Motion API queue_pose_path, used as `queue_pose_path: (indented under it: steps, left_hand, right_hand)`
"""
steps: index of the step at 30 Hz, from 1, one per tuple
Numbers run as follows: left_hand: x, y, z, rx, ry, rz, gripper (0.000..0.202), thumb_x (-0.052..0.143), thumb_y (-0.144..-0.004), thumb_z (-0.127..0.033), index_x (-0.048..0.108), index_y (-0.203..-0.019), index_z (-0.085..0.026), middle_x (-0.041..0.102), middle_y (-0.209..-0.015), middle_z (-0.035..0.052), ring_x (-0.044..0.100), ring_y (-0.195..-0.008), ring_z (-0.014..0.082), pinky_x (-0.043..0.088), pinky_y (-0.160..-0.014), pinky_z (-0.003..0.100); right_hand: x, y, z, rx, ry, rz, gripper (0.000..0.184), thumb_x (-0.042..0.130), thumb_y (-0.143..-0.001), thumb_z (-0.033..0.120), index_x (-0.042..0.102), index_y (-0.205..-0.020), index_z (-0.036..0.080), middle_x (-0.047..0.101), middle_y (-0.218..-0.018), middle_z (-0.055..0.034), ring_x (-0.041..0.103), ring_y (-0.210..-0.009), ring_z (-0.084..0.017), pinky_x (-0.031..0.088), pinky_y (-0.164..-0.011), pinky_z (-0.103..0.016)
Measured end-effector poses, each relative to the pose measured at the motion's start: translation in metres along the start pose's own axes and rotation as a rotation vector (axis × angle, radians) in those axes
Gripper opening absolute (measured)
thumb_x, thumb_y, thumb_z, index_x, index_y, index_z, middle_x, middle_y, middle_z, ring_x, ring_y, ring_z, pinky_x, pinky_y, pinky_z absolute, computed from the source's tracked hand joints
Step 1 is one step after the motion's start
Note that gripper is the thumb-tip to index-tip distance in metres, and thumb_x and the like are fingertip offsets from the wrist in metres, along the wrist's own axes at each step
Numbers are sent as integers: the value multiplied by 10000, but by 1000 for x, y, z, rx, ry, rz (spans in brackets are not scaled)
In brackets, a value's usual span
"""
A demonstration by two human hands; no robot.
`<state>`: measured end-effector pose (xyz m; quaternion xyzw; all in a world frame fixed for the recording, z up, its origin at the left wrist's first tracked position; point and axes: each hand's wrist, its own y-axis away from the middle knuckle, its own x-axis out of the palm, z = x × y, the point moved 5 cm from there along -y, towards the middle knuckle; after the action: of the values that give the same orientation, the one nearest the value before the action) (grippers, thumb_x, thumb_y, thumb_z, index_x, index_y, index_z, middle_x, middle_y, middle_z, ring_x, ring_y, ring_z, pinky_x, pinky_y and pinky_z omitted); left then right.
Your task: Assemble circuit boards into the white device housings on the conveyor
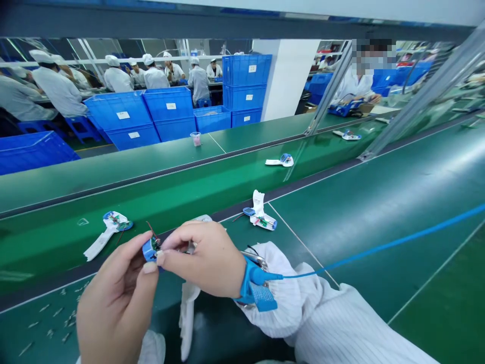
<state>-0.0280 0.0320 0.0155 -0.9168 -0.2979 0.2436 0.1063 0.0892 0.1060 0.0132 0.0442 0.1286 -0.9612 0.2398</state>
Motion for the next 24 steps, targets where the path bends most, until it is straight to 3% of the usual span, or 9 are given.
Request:
queue_pose_path:
  steps: [4,7,12,16,18,22,24]
  left_hand:
    - [1,-3,5,27,-3,132,301,641,-787,-375,696,-1067,-276,711,-1001,39,673,-753,190,505,-654,259]
    - [5,-4,11,-37,93,218,340,697,-740,-378,703,-1064,-275,718,-974,49,684,-754,210,522,-610,258]
    - [6,-3,19,-295,285,159,370,734,-705,-409,713,-1040,-253,704,-835,42,654,-695,193,514,-551,238]
    - [5,-2,26,-466,382,93,486,751,-683,-463,681,-1111,-244,626,-669,-2,618,-659,165,493,-528,202]
    - [6,-3,31,-508,415,89,514,757,-674,-477,676,-1123,-240,615,-662,-10,589,-628,137,478,-510,174]
    - [13,-9,39,-516,582,120,447,765,-679,-453,688,-1065,-241,632,-730,-8,544,-572,85,465,-504,145]
    - [15,-11,42,-527,657,117,423,764,-687,-433,685,-1056,-242,629,-764,-8,541,-566,75,464,-504,145]
  right_hand:
    - [1,-3,-8,37,-128,42,140,660,-703,232,632,-598,144,603,-614,0,534,-593,-98,425,-569,-228]
    - [0,-5,-10,29,-171,101,163,649,-703,235,611,-573,144,575,-589,4,512,-567,-94,413,-557,-234]
    - [-15,-14,-18,13,-95,45,158,620,-742,251,654,-637,138,639,-668,-24,556,-625,-115,443,-598,-251]
    - [-33,-17,-22,-11,145,-86,209,583,-776,223,698,-934,150,701,-917,-69,612,-810,-159,481,-705,-286]
    - [-33,-15,-14,-96,196,-67,261,568,-774,175,679,-1008,147,696,-942,-71,612,-812,-148,487,-714,-275]
    - [-12,-3,13,-401,187,197,124,554,-812,160,676,-815,137,676,-762,-41,582,-687,-105,471,-681,-229]
    - [-2,1,21,-508,230,270,137,534,-815,152,671,-812,143,666,-745,-34,576,-701,-110,459,-700,-234]
